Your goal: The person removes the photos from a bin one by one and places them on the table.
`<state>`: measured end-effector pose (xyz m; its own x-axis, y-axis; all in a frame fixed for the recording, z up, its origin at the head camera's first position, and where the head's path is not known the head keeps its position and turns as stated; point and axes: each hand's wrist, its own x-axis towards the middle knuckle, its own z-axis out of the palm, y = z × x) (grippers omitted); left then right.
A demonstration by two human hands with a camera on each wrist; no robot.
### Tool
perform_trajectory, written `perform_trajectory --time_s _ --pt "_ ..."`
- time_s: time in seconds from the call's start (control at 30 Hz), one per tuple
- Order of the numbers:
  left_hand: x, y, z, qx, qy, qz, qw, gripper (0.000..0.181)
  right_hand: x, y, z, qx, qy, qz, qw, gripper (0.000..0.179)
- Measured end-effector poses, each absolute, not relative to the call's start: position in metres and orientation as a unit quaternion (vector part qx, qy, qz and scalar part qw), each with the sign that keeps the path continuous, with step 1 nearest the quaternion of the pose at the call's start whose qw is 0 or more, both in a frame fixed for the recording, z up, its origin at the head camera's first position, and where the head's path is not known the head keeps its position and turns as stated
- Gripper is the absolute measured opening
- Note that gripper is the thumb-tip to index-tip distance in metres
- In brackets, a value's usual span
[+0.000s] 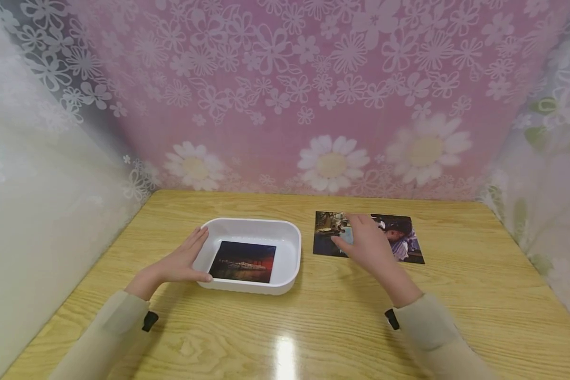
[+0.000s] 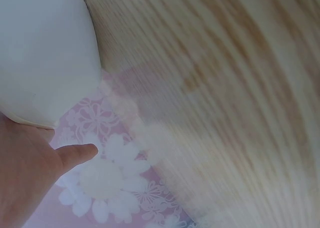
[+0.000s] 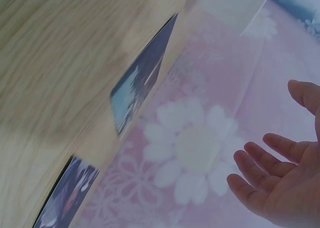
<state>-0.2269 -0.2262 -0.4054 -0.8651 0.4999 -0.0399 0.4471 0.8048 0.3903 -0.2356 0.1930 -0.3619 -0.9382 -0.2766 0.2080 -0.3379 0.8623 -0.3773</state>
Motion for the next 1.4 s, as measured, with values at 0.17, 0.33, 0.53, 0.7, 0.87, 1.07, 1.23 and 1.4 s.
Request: perform_trajectory --time_s 0.17,0.33,0.53,0.7,0.87,1.07,1.23,1.4 --pt "-0.227 -0.227 -0.406 0.249 0.948 0.184 0.069 0.114 -0.236 0.171 -0.363 0.189 -0.956 0.210 0.084 0.070" --pt "-0.227 -0.227 -0.406 0.247 0.949 0.182 0.072 0.114 -0.238 0.149 -0.366 0.232 -0.943 0.215 0.099 0.061" --pt "-0.227 -0.226 -0.406 0.233 0.956 0.160 0.076 0.114 -0.239 0.125 -0.367 0.261 -0.937 0.212 0.097 0.062" --pt "-0.225 -0.223 -0.403 0.221 0.963 0.133 0.071 0.109 -0.240 0.110 -0.369 0.268 -0.935 0.213 0.090 0.061" --pt "-0.222 -0.220 -0.402 0.223 0.967 0.112 0.054 0.105 -0.243 0.098 -0.374 0.283 -0.933 0.208 0.077 0.059" --pt "-0.222 -0.218 -0.405 0.216 0.972 0.086 0.043 0.106 -0.248 0.085 -0.380 0.312 -0.929 0.184 0.070 0.061" --pt "-0.223 -0.219 -0.406 0.210 0.975 0.064 0.042 0.106 -0.251 0.073 -0.383 0.328 -0.927 0.177 0.048 0.064" --pt "-0.223 -0.219 -0.407 0.206 0.976 0.055 0.040 0.104 -0.254 0.062 -0.386 0.349 -0.923 0.158 0.039 0.066"
